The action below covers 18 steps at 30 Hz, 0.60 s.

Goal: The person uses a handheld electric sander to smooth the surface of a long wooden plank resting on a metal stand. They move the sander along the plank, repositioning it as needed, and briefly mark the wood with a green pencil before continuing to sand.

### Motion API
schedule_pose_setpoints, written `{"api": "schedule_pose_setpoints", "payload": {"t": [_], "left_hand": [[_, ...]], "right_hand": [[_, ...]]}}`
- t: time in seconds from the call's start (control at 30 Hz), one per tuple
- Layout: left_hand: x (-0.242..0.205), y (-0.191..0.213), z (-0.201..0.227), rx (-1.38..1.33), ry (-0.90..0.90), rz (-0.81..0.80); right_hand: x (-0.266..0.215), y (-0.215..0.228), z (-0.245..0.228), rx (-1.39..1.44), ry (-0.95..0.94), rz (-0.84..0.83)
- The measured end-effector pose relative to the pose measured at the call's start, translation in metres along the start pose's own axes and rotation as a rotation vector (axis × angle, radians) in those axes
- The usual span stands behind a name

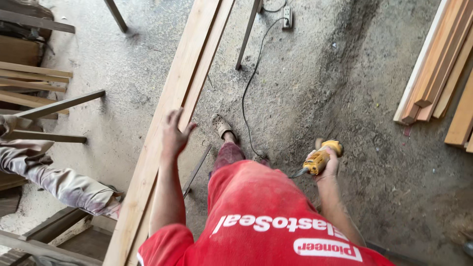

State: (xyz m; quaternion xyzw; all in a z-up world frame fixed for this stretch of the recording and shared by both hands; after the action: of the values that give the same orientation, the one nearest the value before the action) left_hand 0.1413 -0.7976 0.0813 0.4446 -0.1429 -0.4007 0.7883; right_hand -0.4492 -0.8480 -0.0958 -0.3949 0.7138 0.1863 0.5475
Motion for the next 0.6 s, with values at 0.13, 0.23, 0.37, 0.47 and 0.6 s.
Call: {"api": "schedule_pose_setpoints", "payload": {"t": [0.13,0.23,0.37,0.47,0.6], "left_hand": [[0.082,0.018,-0.073,0.135,0.046,0.104],[0.118,0.008,-0.125,0.214,0.159,-0.013],[0.131,-0.031,-0.163,-0.235,0.265,-0.313],[0.089,-0.073,-0.179,-0.370,0.423,-0.535],[0.111,-0.084,-0.158,-0.346,0.329,-0.522]], "right_hand": [[-0.009,-0.037,-0.006,0.124,-0.002,-0.131],[-0.038,-0.082,-0.015,0.016,0.159,-0.207],[-0.036,-0.150,-0.011,-0.008,0.105,-0.130],[-0.033,-0.175,-0.006,-0.093,0.061,-0.123],[-0.006,-0.230,-0.019,-0.289,0.115,-0.116]]}}
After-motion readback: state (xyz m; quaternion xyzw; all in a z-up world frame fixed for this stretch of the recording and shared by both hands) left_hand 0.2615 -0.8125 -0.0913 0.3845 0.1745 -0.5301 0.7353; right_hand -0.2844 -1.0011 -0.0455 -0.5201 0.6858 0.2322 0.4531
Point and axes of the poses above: each hand's wrist, its own x-axis towards the middle knuckle, its own y-axis out of the back of the hand, z = x × y, the point moved 10 cm from there along x, towards the middle knuckle, and after that the axes turned 12 degrees about z, right-handed, at the moved point
